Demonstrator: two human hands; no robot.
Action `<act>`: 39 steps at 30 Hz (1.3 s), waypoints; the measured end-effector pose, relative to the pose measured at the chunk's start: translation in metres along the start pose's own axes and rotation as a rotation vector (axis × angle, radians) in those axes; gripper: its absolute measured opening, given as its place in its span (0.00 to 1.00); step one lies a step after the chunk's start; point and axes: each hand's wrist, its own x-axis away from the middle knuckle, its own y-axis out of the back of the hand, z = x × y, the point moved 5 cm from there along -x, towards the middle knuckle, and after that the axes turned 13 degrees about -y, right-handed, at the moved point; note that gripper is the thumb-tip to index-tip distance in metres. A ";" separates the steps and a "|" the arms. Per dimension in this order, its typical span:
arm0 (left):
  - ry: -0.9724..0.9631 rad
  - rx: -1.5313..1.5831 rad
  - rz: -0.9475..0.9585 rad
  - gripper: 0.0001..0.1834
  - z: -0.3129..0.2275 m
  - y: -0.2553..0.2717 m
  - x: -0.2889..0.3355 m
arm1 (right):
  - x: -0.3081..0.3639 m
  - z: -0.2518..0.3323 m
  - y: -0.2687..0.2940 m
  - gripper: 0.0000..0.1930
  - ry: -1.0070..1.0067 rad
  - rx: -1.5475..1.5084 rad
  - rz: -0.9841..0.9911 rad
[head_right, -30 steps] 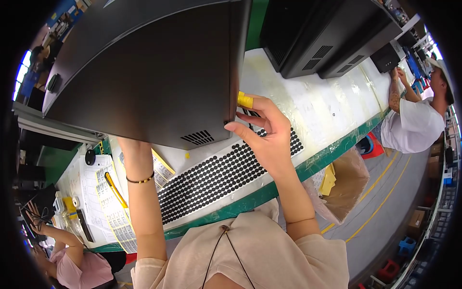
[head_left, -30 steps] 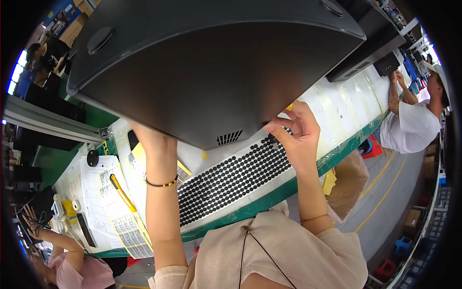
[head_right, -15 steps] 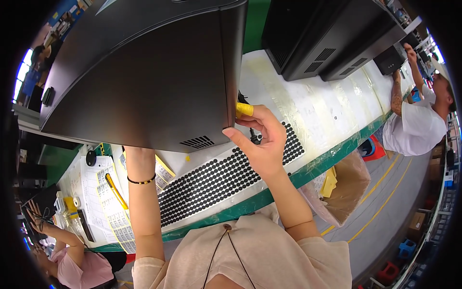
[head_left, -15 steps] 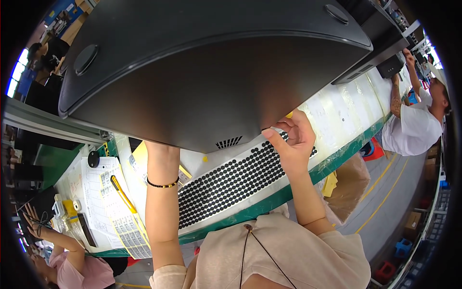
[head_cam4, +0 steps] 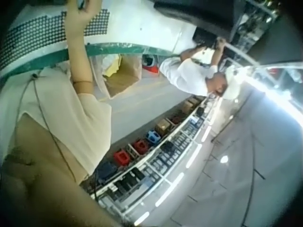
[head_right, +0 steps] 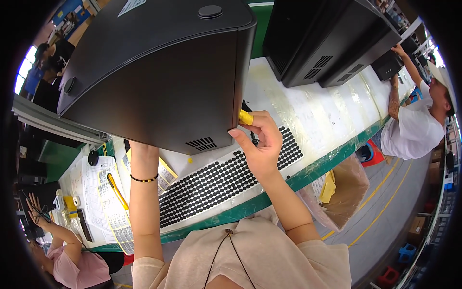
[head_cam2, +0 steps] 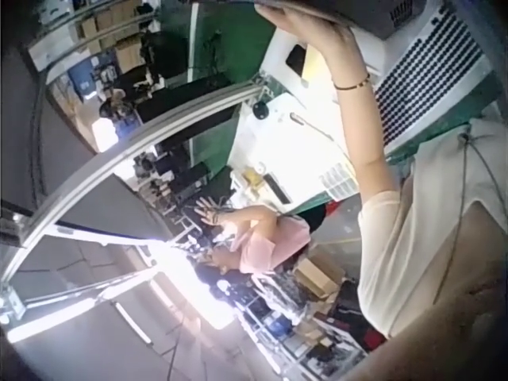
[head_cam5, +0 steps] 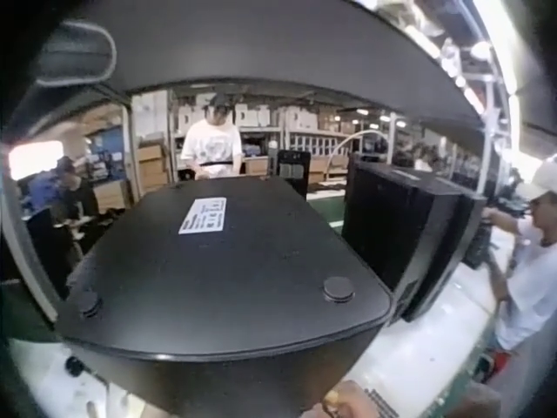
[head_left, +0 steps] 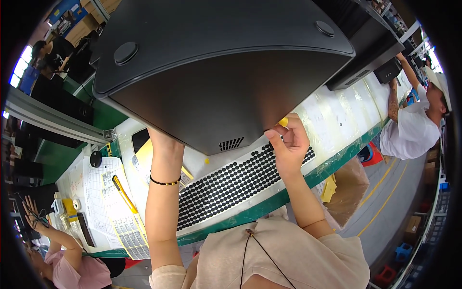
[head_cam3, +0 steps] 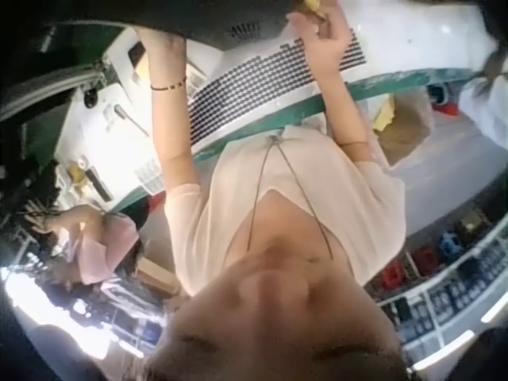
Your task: Applying identification and compliance labels to the casing of electronic devices on a manufacturing assembly line.
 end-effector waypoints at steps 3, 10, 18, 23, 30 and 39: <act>0.021 0.066 0.010 0.23 0.002 0.000 -0.002 | 0.003 0.001 -0.002 0.15 0.114 0.091 -0.059; -0.022 0.174 0.210 0.24 0.005 0.001 -0.004 | 0.010 -0.004 -0.001 0.15 0.195 0.196 -0.143; -0.670 -0.324 0.038 0.12 -0.050 -0.004 0.043 | 0.029 0.022 0.001 0.12 0.186 0.335 -0.178; -0.502 -0.114 0.087 0.21 -0.052 -0.009 0.139 | 0.070 0.055 -0.025 0.12 0.442 0.495 0.178; -0.180 -0.006 0.269 0.28 -0.037 -0.012 0.175 | 0.077 0.060 -0.032 0.14 0.486 0.501 0.214; -0.062 -0.074 0.309 0.28 -0.034 -0.015 0.175 | 0.074 0.069 -0.024 0.14 0.635 0.593 0.223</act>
